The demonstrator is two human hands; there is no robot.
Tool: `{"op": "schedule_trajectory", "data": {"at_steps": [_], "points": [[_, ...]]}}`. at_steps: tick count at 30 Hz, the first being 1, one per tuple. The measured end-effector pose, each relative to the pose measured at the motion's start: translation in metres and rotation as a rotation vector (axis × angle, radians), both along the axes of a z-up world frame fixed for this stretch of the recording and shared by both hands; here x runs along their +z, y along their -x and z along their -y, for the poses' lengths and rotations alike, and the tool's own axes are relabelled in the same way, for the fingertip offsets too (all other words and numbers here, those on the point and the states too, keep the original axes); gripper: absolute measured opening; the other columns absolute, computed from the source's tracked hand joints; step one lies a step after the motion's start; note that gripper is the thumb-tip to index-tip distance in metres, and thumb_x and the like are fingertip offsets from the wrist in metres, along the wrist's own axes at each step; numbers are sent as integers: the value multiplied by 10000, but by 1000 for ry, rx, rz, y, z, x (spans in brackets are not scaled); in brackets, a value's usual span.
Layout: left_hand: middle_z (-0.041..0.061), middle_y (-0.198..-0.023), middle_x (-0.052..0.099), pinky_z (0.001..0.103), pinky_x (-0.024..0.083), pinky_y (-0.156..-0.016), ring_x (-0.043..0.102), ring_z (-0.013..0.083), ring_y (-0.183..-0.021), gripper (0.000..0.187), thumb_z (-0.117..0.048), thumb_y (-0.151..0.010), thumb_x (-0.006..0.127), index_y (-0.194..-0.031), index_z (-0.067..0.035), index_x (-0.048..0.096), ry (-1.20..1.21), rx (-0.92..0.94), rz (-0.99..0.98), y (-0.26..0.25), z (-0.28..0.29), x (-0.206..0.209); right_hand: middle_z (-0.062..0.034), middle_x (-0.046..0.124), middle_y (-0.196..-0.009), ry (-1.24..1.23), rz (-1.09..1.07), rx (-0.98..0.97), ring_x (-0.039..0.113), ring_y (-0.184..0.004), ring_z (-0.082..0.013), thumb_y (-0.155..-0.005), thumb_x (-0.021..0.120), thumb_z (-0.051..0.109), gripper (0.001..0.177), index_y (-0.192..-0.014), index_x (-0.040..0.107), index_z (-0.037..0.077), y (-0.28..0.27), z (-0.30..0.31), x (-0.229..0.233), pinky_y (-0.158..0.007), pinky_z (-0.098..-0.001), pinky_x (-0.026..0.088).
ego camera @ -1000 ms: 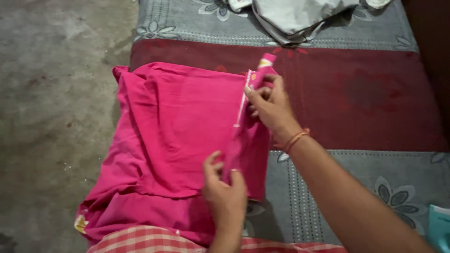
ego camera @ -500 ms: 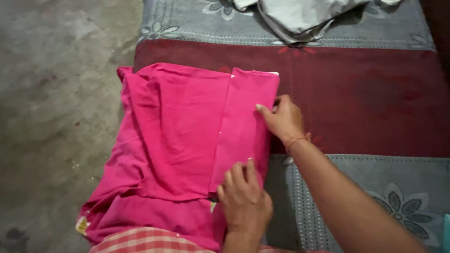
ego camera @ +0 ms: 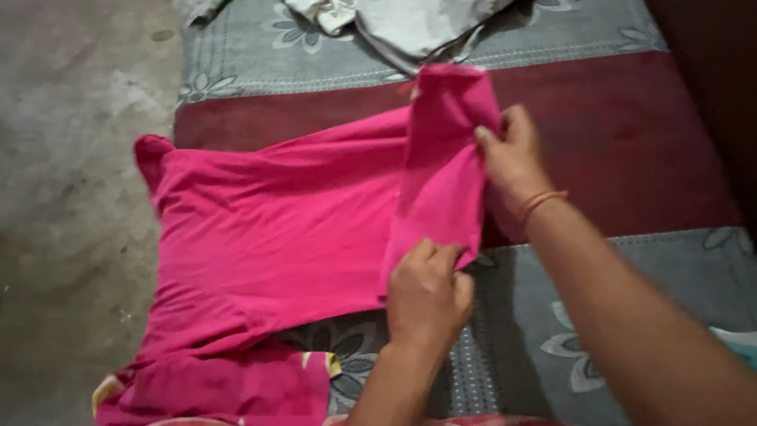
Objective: The person irons a pink patterned cloth on a bed using a light blue iron. They smooth the fabric with their hands, move the iron back and forth, and adjust the cloth's position throughout the process.
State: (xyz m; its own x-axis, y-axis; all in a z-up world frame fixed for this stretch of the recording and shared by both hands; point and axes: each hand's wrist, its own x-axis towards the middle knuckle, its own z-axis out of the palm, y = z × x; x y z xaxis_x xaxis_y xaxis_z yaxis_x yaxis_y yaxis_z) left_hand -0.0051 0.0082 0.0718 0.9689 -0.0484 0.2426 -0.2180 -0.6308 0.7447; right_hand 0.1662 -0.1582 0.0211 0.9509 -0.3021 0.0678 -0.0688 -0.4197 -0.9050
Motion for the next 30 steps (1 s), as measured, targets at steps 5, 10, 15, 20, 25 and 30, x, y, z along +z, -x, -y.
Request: {"op": "schedule_trajectory", "data": {"at_steps": [5, 10, 15, 20, 25, 30], "points": [[162, -906, 669, 475, 556, -809, 676, 369, -874, 287, -114, -764, 666, -1031, -54, 752, 99, -151, 68, -18, 76, 18, 9, 598, -976, -74, 46, -122, 594, -870, -119, -967, 714, 87, 233, -1094, 519, 76, -21, 115, 7, -713, -314, 536], [201, -961, 697, 508, 557, -910, 687, 385, -952, 267, -183, -840, 618, -1047, -58, 730, 266, -298, 39, -31, 189, 11, -64, 620, -1127, 423, 274, -317, 662, -1037, -216, -1026, 757, 76, 330, -1218, 490, 56, -18, 249, 18, -871, -393, 560], [252, -1041, 682, 534, 538, -899, 661, 442, -1000, 365, -200, -815, 676, -1135, -28, 710, 285, -509, -47, -34, 243, -50, -120, 665, -1056, 818, 94, -533, 655, -975, -353, -980, 793, 117, 365, -1206, 506, 115, 11, 268, 16, -764, -669, 445], [193, -1096, 675, 471, 547, -939, 663, 386, -1062, 428, -224, -820, 778, -1199, -44, 693, 331, -644, 45, -11, 171, -78, -269, 587, -1224, 978, 253, -196, 545, -1127, -451, -875, 774, 84, 443, -1269, 572, 57, 65, 185, 11, -924, -582, 446], [118, -1007, 651, 471, 526, -834, 630, 340, -1000, 387, -239, -717, 838, -1058, -106, 712, -22, -573, 114, -11, 29, -39, -126, 659, -1048, 895, 158, 557, 627, -997, -328, -904, 712, 281, 274, -1079, 663, 75, 121, 115, 27, -937, -443, 499], [141, -954, 616, 500, 514, -748, 621, 358, -940, 328, -200, -699, 799, -980, -88, 671, -240, -593, 3, -6, -4, -25, -129, 619, -1045, 964, -14, 816, 600, -968, -314, -743, 783, 344, 503, -1145, 657, 69, 161, 101, 53, -855, -439, 485]]}}
